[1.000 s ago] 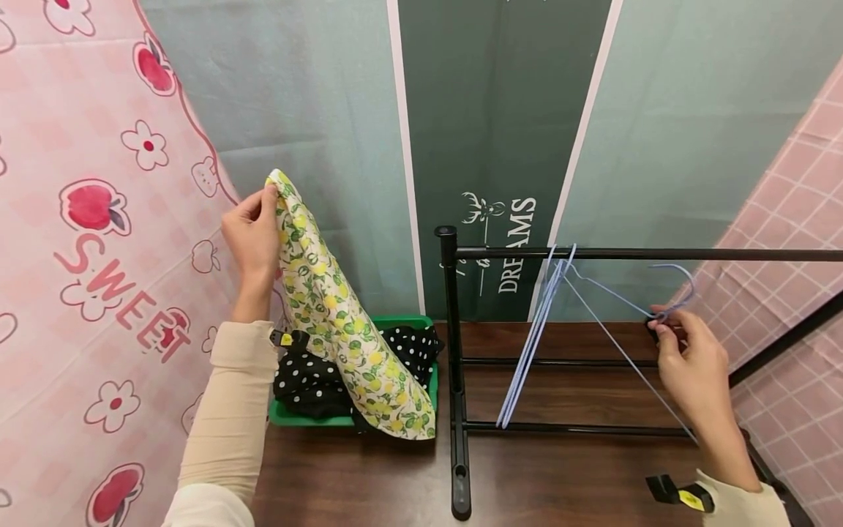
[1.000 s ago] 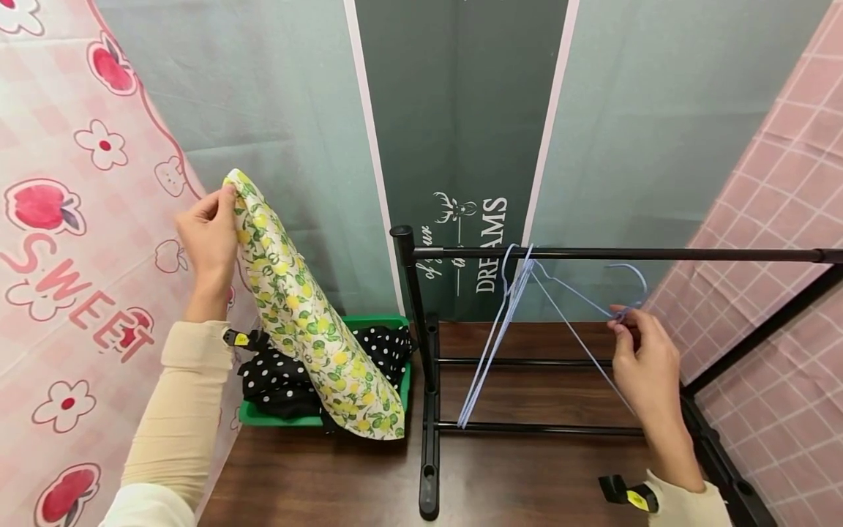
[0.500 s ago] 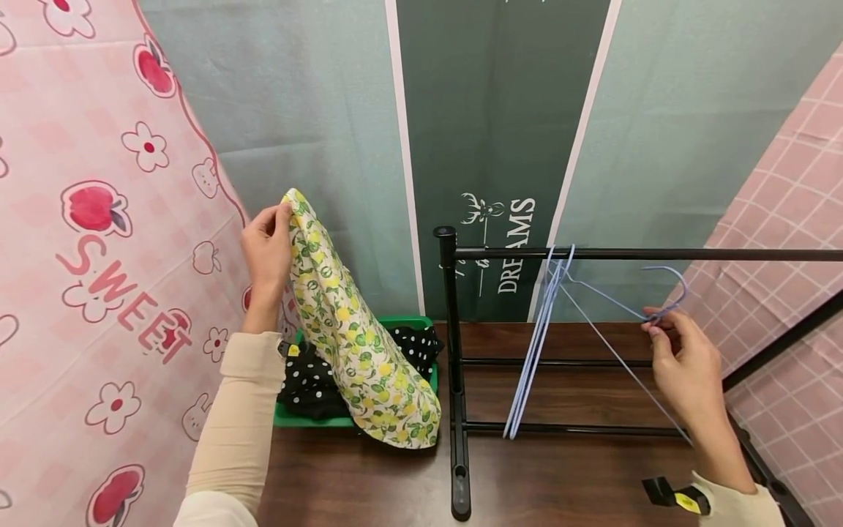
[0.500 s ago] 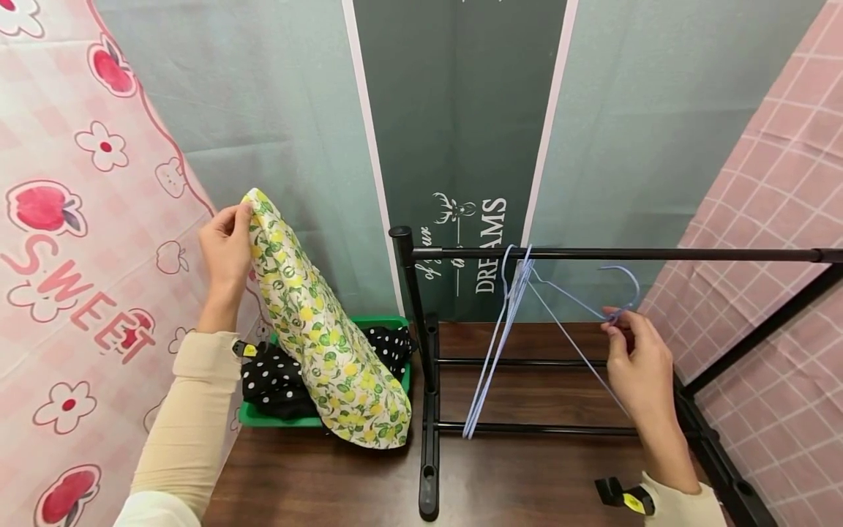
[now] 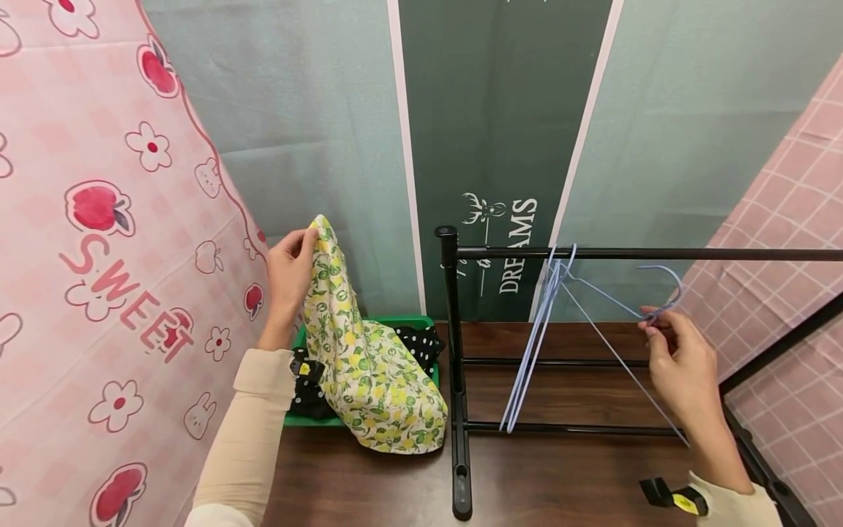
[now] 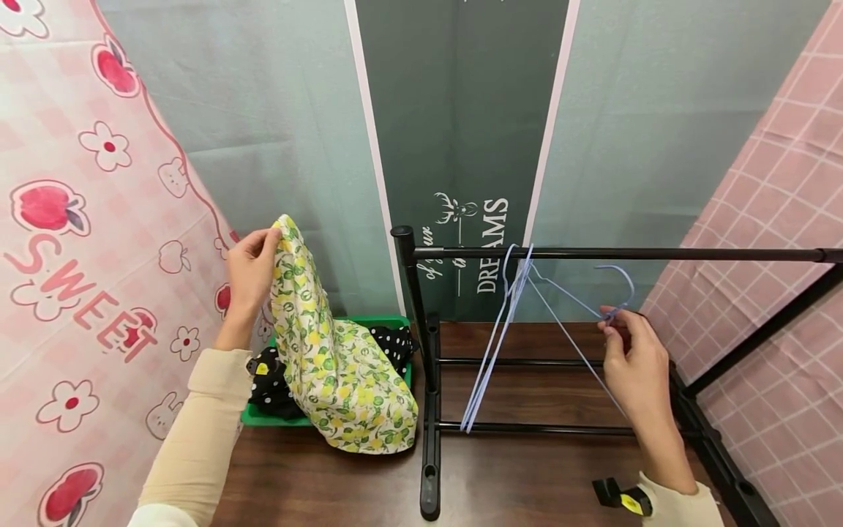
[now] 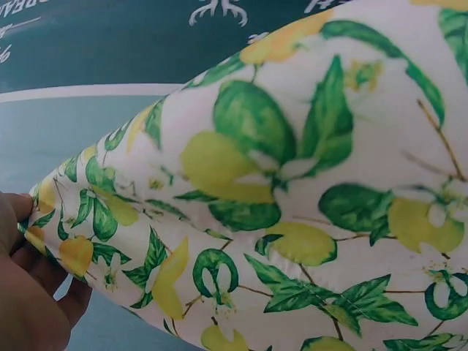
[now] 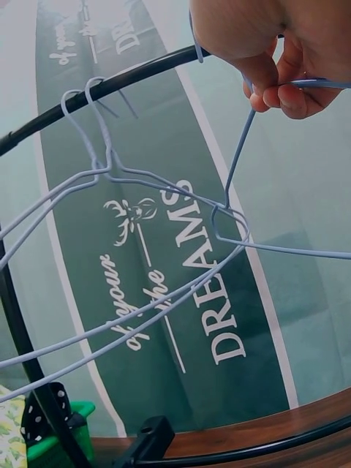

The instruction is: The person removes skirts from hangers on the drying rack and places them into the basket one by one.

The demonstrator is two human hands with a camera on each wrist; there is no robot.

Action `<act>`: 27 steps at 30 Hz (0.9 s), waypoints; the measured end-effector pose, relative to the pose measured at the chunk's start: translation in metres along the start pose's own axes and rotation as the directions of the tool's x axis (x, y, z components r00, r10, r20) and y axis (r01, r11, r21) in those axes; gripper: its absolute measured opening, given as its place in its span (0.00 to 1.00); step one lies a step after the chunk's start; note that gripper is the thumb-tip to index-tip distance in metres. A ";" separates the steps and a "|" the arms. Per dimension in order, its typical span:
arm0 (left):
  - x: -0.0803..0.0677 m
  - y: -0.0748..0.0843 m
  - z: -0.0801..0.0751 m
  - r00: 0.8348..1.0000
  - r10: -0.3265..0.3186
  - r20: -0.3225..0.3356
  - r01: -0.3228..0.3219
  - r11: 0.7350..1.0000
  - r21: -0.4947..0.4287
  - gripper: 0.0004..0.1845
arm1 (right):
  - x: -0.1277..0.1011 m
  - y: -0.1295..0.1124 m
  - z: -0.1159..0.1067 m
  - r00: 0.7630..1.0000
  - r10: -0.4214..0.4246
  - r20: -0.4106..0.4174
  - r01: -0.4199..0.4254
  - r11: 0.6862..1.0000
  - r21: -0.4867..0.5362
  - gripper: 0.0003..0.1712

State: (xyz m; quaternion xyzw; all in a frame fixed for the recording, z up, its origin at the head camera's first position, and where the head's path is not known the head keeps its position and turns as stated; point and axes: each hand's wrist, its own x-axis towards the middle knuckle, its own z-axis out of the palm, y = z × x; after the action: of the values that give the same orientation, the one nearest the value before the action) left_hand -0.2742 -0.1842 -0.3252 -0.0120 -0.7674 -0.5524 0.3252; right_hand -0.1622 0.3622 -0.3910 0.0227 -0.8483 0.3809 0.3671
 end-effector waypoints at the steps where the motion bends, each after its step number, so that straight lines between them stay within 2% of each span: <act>1: -0.003 -0.001 0.001 1.000 0.011 0.017 -0.011 1.000 -0.001 0.18 | 0.000 0.000 0.000 1.000 -0.002 0.000 0.002 1.000 0.000 0.06; 6: -0.017 -0.004 0.010 0.990 0.095 0.103 -0.101 0.993 0.057 0.17 | -0.001 -0.003 0.001 1.000 -0.001 0.004 0.001 1.000 0.002 0.06; 11: -0.032 -0.006 0.019 0.960 0.152 0.234 -0.178 0.980 0.092 0.15 | 0.000 -0.007 0.003 1.000 0.003 0.008 -0.003 1.000 0.008 0.06; 17: -0.049 -0.014 0.028 0.915 0.132 0.381 -0.181 0.979 0.095 0.14 | -0.001 -0.009 0.002 1.000 0.006 0.005 -0.006 1.000 0.007 0.07; 23: -0.067 -0.027 0.036 0.889 0.085 0.449 -0.151 0.982 0.113 0.14 | 0.000 -0.010 0.000 1.000 0.019 0.011 -0.019 1.000 -0.014 0.06; 27: -0.081 -0.033 0.041 0.874 0.043 0.485 -0.116 0.986 0.122 0.15 | 0.001 -0.009 -0.003 0.997 0.049 0.055 -0.047 0.998 -0.037 0.06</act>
State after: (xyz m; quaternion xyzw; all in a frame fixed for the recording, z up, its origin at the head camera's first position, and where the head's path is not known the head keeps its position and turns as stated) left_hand -0.2429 -0.1348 -0.4020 -0.1562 -0.8615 -0.4601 0.1471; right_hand -0.1584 0.3580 -0.3838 0.0065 -0.8652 0.3738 0.3342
